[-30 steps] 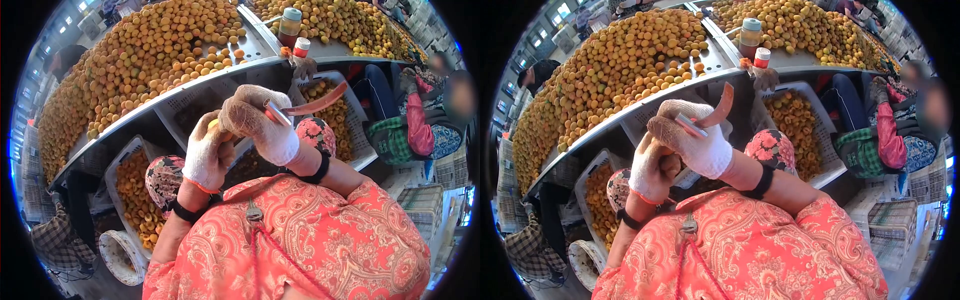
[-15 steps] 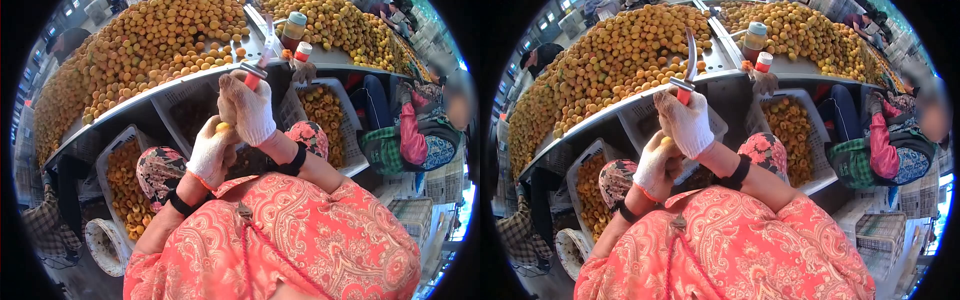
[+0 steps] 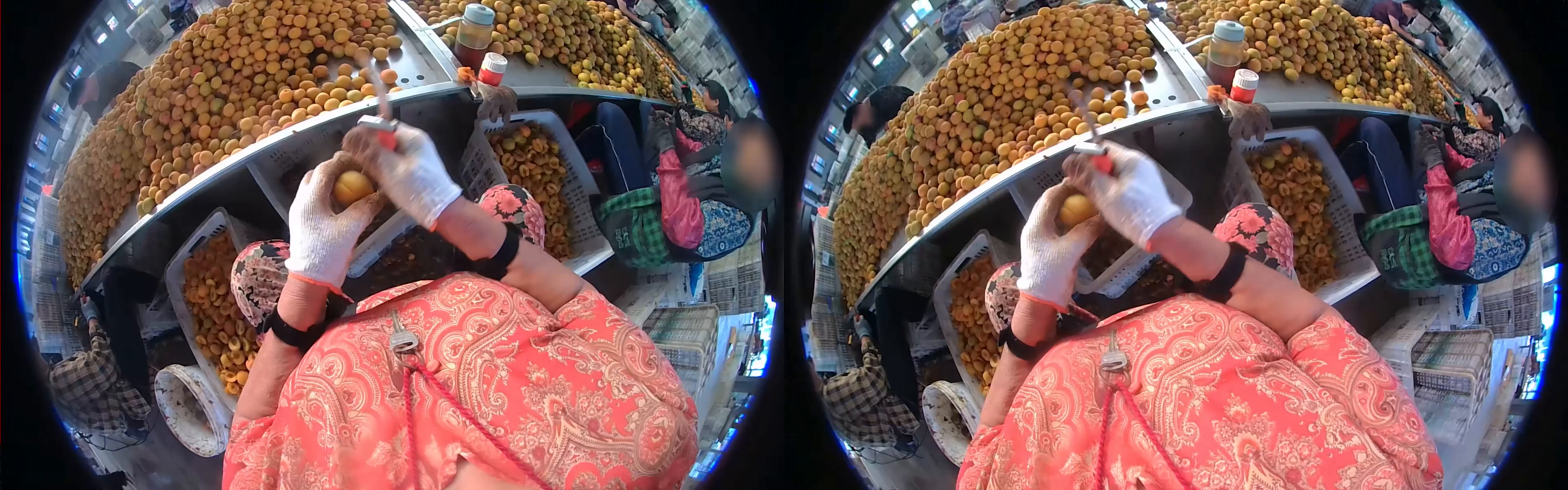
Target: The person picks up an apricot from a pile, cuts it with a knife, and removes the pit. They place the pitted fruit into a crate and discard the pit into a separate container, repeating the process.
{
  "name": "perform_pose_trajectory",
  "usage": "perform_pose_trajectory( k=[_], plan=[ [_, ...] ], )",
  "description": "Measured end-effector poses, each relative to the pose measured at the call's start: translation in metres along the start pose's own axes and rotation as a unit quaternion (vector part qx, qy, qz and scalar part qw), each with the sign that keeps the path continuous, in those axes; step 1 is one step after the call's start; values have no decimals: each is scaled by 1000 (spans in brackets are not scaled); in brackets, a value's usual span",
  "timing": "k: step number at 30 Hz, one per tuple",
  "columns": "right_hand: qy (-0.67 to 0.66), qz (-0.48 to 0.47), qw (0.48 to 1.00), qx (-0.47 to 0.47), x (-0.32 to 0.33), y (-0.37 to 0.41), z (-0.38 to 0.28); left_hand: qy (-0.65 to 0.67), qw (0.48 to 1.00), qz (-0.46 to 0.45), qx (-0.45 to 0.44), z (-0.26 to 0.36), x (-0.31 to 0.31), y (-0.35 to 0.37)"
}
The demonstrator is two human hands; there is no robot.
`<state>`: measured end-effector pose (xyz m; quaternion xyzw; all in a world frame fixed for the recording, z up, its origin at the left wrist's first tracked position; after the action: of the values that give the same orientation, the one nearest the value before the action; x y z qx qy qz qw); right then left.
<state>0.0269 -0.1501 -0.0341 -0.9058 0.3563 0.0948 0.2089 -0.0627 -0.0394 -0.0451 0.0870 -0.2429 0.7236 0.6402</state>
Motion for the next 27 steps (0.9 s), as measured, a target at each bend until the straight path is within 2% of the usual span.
perform_pose_trajectory(
  k=[2, 3, 4, 6, 8, 10, 11, 13, 14, 17, 19, 22, 23, 27],
  plan=[
    [208, -6, 975, -76, 1, 5, -1, 52, 995, 28, 75, 9, 0, -1],
    [184, 5, 983, -22, -3, -1, -1, 74, 993, 15, 86, 15, 2, 0],
    [183, 5, 983, -20, -3, -1, -6, 73, 994, 14, 85, 16, 3, 0],
    [71, 26, 972, -221, -2, 2, -19, 150, 984, 22, 90, 16, 5, 0],
    [52, 39, 976, -206, -1, -1, -11, 154, 984, 16, 86, 13, 6, -1],
    [96, 10, 963, -252, 0, 0, -24, 159, 984, 11, 85, 13, 8, -1],
    [96, 9, 963, -253, 6, 0, -21, 190, 977, 17, 98, 15, 10, -1],
    [247, -15, 956, -158, 13, -3, -24, 218, 969, 27, 110, 17, 15, 0],
    [318, -17, 933, -167, 15, 4, -32, 242, 963, 45, 111, 17, 17, 0],
    [239, -75, 958, -137, 9, 23, -40, 256, 958, 73, 105, 19, 25, 3],
    [343, -149, 920, -116, 3, 31, -43, 249, 960, 81, 100, 19, 27, 4],
    [408, -173, 893, -80, -1, 39, -44, 271, 954, 77, 98, 21, 28, 6],
    [417, -184, 884, -106, -3, 38, -49, 265, 956, 74, 100, 23, 28, 7],
    [429, -195, 876, -105, -2, 38, -41, 277, 952, 78, 100, 23, 31, 9]
  ],
)
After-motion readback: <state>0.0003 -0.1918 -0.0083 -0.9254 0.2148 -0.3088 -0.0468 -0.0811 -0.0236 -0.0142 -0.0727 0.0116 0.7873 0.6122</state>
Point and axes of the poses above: each hand's wrist, its own y-axis away from the middle knuckle, its own x-axis out of the back of the hand, z = x × y, the point moved 1 cm from there along -y, towards the middle knuckle, and after that the axes turned 14 degrees about -z, right-handed, at the moved point
